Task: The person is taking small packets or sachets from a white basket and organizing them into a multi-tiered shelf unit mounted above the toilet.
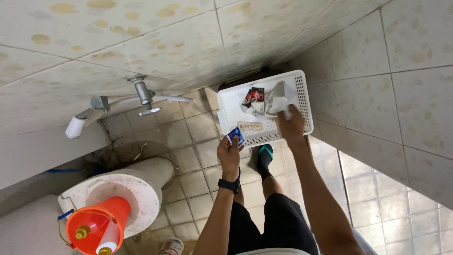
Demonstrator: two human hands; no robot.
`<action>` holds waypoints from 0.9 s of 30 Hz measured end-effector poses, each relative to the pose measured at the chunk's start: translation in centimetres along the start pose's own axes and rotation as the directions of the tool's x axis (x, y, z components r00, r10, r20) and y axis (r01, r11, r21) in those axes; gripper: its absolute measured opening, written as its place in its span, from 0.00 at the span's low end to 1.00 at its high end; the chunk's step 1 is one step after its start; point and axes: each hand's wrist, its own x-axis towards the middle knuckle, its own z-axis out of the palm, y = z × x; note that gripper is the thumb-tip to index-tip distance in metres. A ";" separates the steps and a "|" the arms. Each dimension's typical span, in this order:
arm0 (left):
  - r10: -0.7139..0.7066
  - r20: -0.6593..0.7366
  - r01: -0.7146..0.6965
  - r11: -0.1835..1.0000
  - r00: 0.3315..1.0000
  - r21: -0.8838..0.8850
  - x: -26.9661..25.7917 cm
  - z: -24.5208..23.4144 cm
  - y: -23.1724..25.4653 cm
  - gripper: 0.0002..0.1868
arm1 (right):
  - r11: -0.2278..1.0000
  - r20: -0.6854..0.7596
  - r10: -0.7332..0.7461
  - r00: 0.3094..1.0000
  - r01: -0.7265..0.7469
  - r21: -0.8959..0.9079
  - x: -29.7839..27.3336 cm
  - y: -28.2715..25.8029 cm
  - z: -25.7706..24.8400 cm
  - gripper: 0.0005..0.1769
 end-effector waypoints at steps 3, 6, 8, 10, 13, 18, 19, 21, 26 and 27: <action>0.001 -0.017 0.000 0.999 1.000 0.033 -0.8 0.6 1.0 0.20 | 0.707 0.143 -0.616 0.775 0.623 -0.336 -0.7 2.5 5.7 0.10; -0.012 -0.023 0.013 0.999 1.000 0.038 1.5 -1.0 -5.1 0.21 | 0.870 0.775 -0.210 0.596 0.476 -0.130 -0.5 0.6 4.3 0.33; -0.016 -0.026 0.017 0.998 1.000 0.067 0.7 -1.2 -4.2 0.21 | 0.947 0.688 -0.096 0.720 0.280 -0.160 0.5 -0.5 3.7 0.30; -0.014 -0.025 0.017 0.995 1.000 0.096 0.5 -1.4 -4.0 0.21 | 0.984 0.585 0.038 0.810 0.071 -0.162 2.8 1.4 5.6 0.27; -0.064 -0.048 0.065 0.998 0.997 0.021 0.6 -1.7 -4.6 0.23 | 0.888 0.095 -0.071 0.993 0.106 -0.447 6.9 7.7 11.3 0.27; -0.101 -0.024 0.102 0.994 0.995 0.027 -0.5 -1.7 -3.1 0.23 | 0.902 -0.250 -0.302 0.920 0.191 -0.386 6.8 8.1 12.3 0.08; -0.101 -0.025 0.102 0.995 0.995 0.025 -0.9 -1.5 -2.3 0.23 | 0.902 -0.249 -0.303 0.920 0.193 -0.387 5.4 6.7 10.5 0.08; -0.063 0.081 0.062 0.998 0.995 0.021 -1.7 -1.0 -0.4 0.23 | 0.939 -0.354 -0.306 0.884 0.341 0.041 3.1 3.3 6.7 0.10; -0.046 0.055 0.047 0.999 0.997 -0.009 -1.7 0.7 0.7 0.21 | 0.892 -0.231 -0.204 0.951 0.278 0.356 -2.5 -3.3 -2.1 0.08; -0.033 0.072 0.035 0.999 0.997 -0.019 -1.8 0.9 0.7 0.20 | 0.860 -0.136 -0.099 0.986 0.153 0.487 -3.3 -4.1 -3.4 0.08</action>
